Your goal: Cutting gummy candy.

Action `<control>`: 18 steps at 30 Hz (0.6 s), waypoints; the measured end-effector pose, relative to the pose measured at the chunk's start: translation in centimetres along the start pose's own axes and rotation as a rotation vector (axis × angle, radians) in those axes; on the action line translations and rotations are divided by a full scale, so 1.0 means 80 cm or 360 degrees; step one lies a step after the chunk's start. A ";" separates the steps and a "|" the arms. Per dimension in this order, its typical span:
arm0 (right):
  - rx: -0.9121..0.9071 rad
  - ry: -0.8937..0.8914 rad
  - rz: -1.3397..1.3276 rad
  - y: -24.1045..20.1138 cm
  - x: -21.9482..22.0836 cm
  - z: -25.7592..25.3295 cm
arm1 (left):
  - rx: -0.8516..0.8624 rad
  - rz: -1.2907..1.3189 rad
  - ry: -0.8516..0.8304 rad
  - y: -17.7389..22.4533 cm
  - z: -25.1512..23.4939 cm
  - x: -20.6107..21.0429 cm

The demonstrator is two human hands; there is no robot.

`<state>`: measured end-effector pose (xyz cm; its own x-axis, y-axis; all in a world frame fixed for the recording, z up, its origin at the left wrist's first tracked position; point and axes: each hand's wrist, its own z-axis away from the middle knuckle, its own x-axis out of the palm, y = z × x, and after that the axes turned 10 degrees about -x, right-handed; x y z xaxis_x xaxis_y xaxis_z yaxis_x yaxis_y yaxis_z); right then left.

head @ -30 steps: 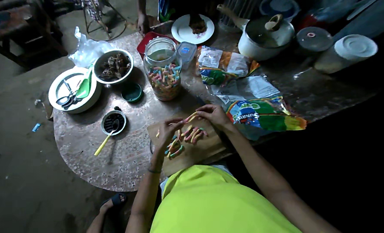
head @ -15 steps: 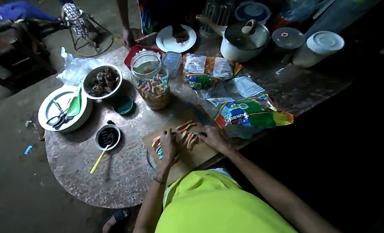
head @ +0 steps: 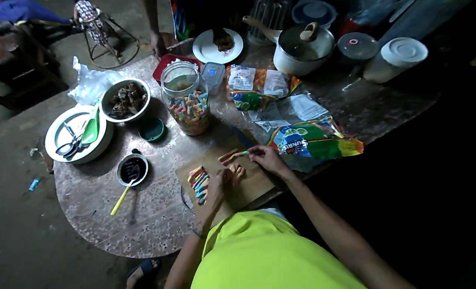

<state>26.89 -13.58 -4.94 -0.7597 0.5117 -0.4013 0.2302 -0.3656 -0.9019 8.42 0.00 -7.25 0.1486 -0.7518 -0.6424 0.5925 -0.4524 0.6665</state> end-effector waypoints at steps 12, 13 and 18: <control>-0.0013 -0.0263 -0.0040 0.027 0.037 0.000 | 0.0081 0.0153 0.0047 0.008 0.014 -0.002; -0.0055 -0.0297 -0.0007 0.027 0.035 -0.004 | 0.0028 0.0154 0.0107 0.010 0.009 -0.009; 0.0003 -0.0368 -0.0322 0.003 0.033 -0.014 | 0.0006 0.0184 0.0209 0.013 -0.026 -0.003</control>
<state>25.59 -11.41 -6.38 -0.9082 0.3840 -0.1664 0.0591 -0.2759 -0.9594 10.65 0.71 -7.18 0.3177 -0.7299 -0.6052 0.5623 -0.3689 0.7401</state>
